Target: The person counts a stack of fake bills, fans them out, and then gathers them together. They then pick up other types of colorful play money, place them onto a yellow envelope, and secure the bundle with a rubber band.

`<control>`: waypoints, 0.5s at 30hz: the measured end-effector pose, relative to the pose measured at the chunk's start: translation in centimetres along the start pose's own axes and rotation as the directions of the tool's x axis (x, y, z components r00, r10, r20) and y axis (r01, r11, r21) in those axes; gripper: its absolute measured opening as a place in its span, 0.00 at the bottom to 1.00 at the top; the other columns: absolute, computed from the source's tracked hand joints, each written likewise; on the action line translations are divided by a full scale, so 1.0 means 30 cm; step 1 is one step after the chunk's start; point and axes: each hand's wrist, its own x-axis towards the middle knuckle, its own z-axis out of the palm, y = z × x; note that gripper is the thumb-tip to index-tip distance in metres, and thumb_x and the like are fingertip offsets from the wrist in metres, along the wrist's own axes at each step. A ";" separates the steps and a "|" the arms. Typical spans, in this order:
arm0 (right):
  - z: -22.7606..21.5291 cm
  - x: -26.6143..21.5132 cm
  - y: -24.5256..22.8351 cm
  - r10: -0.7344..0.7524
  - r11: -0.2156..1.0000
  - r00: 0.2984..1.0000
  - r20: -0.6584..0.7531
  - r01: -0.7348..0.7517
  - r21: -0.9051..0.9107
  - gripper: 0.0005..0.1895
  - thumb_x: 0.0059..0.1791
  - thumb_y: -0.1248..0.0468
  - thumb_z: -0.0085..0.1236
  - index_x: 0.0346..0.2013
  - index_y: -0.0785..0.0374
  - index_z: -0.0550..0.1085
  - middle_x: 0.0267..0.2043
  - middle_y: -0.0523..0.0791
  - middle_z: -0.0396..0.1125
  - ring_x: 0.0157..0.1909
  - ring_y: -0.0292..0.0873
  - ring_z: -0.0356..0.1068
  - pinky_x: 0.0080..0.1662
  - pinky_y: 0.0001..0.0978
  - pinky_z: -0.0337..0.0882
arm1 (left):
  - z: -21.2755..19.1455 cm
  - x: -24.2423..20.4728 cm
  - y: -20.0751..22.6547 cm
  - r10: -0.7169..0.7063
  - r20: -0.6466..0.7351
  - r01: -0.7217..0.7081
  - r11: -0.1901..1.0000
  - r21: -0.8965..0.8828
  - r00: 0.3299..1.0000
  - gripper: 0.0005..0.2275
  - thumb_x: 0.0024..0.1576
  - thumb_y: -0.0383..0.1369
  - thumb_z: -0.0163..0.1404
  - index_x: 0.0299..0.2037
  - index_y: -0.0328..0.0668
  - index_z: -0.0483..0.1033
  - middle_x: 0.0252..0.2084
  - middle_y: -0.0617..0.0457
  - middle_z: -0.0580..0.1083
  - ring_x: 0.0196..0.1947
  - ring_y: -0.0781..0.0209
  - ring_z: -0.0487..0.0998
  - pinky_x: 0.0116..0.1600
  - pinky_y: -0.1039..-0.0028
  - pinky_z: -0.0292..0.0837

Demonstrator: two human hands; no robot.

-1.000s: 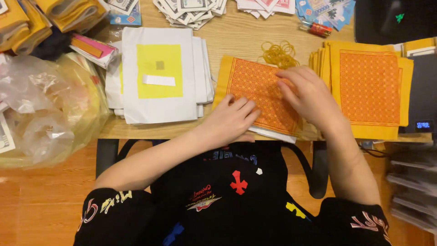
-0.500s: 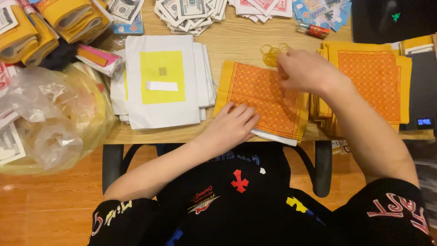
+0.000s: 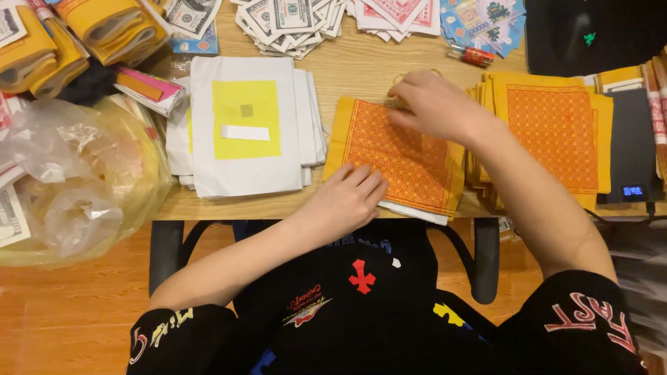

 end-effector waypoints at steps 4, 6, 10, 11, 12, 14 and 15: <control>0.030 0.028 0.024 -0.053 0.995 0.990 0.132 0.042 0.088 0.16 0.44 0.60 0.59 0.40 0.69 0.71 0.37 0.56 0.67 0.46 0.60 0.68 0.44 0.53 0.69 | 0.095 -0.027 0.020 -0.061 -0.039 0.058 0.995 -0.085 0.997 0.23 0.47 0.42 0.59 0.49 0.35 0.73 0.48 0.43 0.70 0.53 0.46 0.70 0.57 0.56 0.64; -0.003 0.021 0.026 -0.050 0.995 0.982 0.183 0.033 0.094 0.12 0.44 0.60 0.57 0.30 0.68 0.73 0.29 0.53 0.67 0.39 0.58 0.69 0.40 0.51 0.68 | 0.095 -0.028 0.022 -0.073 -0.055 0.067 0.994 -0.088 0.996 0.23 0.48 0.42 0.59 0.49 0.35 0.73 0.48 0.43 0.70 0.53 0.46 0.70 0.57 0.56 0.64; -0.137 -0.087 -0.107 -0.047 0.985 0.945 0.325 -0.009 0.170 0.11 0.46 0.60 0.54 0.33 0.66 0.74 0.36 0.56 0.70 0.43 0.58 0.71 0.46 0.49 0.70 | 0.089 -0.020 0.028 -0.072 -0.094 0.065 0.995 -0.076 0.993 0.21 0.50 0.42 0.57 0.47 0.34 0.73 0.44 0.43 0.71 0.50 0.46 0.71 0.55 0.57 0.66; -0.167 -0.122 -0.160 0.055 0.983 0.905 0.422 -0.123 0.135 0.12 0.50 0.57 0.51 0.36 0.59 0.78 0.36 0.49 0.74 0.43 0.48 0.75 0.49 0.40 0.73 | 0.090 -0.020 0.031 -0.073 -0.107 0.066 0.996 -0.066 0.992 0.21 0.50 0.42 0.57 0.47 0.34 0.73 0.43 0.43 0.71 0.49 0.45 0.71 0.54 0.57 0.67; -0.125 -0.153 -0.164 0.055 0.983 0.904 0.424 -0.123 0.135 0.12 0.50 0.57 0.51 0.36 0.59 0.78 0.36 0.49 0.74 0.43 0.48 0.75 0.49 0.40 0.73 | 0.113 -0.032 0.037 -0.075 -0.107 0.068 0.995 -0.067 0.991 0.21 0.50 0.42 0.57 0.47 0.34 0.73 0.43 0.43 0.71 0.49 0.45 0.71 0.54 0.57 0.67; -0.034 -0.223 -0.175 -0.269 0.954 0.909 0.319 0.205 0.218 0.16 0.51 0.54 0.51 0.41 0.62 0.77 0.49 0.50 0.70 0.51 0.58 0.71 0.49 0.47 0.72 | 0.160 -0.061 0.060 -0.085 -0.093 0.082 0.996 -0.033 0.992 0.18 0.51 0.40 0.56 0.44 0.33 0.72 0.38 0.43 0.70 0.46 0.46 0.72 0.50 0.60 0.67; 0.012 -0.239 -0.162 -0.269 0.954 0.909 0.319 0.206 0.220 0.16 0.51 0.54 0.51 0.41 0.62 0.77 0.49 0.50 0.70 0.51 0.58 0.71 0.49 0.47 0.72 | 0.125 -0.055 0.069 -0.086 -0.092 0.083 0.996 -0.034 0.992 0.18 0.51 0.40 0.56 0.44 0.33 0.72 0.38 0.43 0.70 0.46 0.46 0.72 0.50 0.60 0.67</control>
